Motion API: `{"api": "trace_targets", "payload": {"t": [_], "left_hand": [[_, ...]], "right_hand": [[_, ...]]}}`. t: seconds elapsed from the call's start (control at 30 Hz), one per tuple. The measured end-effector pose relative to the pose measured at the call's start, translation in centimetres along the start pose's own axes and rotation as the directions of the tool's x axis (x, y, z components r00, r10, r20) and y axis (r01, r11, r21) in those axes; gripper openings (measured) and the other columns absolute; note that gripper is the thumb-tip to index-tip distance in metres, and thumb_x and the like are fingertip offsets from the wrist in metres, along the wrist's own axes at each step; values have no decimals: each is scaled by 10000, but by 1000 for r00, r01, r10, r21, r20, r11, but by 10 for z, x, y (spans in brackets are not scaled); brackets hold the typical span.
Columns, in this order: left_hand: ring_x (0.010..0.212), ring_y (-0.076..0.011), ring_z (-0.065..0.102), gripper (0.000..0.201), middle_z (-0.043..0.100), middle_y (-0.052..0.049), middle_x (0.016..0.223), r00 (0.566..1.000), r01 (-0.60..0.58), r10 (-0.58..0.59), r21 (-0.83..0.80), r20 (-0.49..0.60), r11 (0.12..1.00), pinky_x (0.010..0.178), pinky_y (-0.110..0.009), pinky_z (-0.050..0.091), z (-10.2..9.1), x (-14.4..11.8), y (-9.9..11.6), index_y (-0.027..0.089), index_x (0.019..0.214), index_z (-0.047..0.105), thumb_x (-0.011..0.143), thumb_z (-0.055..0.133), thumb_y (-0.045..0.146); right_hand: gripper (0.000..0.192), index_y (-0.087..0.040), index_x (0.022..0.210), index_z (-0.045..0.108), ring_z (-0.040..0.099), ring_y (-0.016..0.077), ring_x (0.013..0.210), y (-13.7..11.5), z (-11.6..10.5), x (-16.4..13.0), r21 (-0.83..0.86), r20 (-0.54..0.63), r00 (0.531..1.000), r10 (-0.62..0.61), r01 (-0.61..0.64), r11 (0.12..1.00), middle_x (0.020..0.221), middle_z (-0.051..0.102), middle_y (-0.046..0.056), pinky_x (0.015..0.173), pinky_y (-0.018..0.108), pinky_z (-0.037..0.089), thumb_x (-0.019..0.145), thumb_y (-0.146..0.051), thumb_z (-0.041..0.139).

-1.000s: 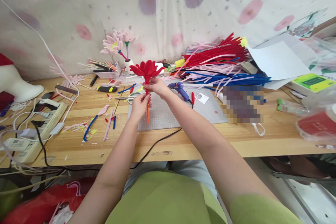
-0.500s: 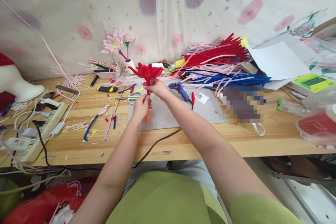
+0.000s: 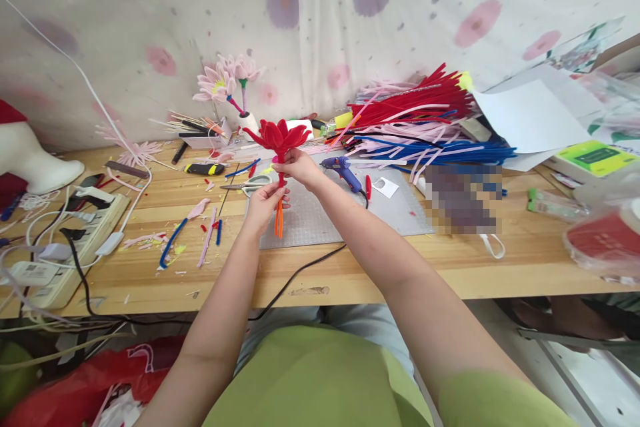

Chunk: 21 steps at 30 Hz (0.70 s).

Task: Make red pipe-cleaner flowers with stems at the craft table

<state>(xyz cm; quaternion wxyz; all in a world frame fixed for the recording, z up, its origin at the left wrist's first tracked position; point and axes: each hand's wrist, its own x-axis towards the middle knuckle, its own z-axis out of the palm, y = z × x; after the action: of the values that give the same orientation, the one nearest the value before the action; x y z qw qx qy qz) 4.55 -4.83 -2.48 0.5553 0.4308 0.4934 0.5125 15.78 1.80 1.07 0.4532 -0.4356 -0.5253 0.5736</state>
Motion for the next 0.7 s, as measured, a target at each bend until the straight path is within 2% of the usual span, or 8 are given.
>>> {"api": "trace_targets", "payload": {"t": [0.17,0.23,0.33,0.43,0.47,0.53,0.63,0.7], "left_hand": [[533,-94,556,175,640,-41,742,989,-92,125,321,-82,943,493,-221,463,4,0,-2,129,890,606,781,525,241],[570,-116,576,179,641,-50,741,972,-137,215,527,-89,839,539,-238,461,5,-2,-2,147,862,613,809,483,258],[734,-172,616,202,653,-90,791,947,-151,316,792,-55,592,684,-289,459,8,-4,1,152,828,619,832,430,223],[847,-227,610,209,648,-139,851,935,-131,354,891,-35,434,759,-345,441,11,-4,4,125,831,615,824,413,177],[841,-229,609,201,645,-140,845,936,-131,349,885,-38,447,755,-349,444,11,-3,4,120,832,612,818,418,171],[744,-196,613,189,634,-111,792,954,-142,295,793,-49,592,693,-328,465,11,-1,4,121,843,603,816,425,177],[547,-112,557,191,595,-44,705,993,-87,112,419,-36,904,536,-258,470,10,2,3,124,863,589,825,418,201],[501,-77,518,180,578,-20,687,999,-34,35,157,-1,987,484,-222,460,10,2,4,120,862,587,819,438,210]], "right_hand": [[283,-162,649,454,501,77,520,0,6,0,-88,-38,999,-19,16,996,562,527,-42,519,221,413,561,-159,723],[292,-165,648,448,507,83,527,3,8,3,-157,-71,997,-38,26,987,566,530,-40,525,226,420,554,-161,725],[312,-171,656,451,525,100,552,9,10,6,-257,-153,987,-52,11,966,588,542,-34,557,248,439,538,-193,738],[326,-175,672,457,531,110,569,13,12,7,-286,-227,973,-47,-20,958,612,555,-30,585,264,449,532,-225,747],[332,-175,676,457,530,108,570,12,12,6,-271,-237,971,-44,-22,962,616,557,-30,588,263,449,528,-221,751],[321,-171,695,468,534,100,575,9,11,3,-181,-197,980,-21,-15,983,638,570,-27,591,252,452,540,-202,747],[254,-162,763,510,566,96,606,1,3,-1,51,50,997,64,-66,996,715,625,-2,607,241,467,611,-208,708],[239,-157,800,529,583,96,622,-2,-3,-3,148,217,972,94,-128,981,756,656,17,620,241,478,637,-212,695]]}}
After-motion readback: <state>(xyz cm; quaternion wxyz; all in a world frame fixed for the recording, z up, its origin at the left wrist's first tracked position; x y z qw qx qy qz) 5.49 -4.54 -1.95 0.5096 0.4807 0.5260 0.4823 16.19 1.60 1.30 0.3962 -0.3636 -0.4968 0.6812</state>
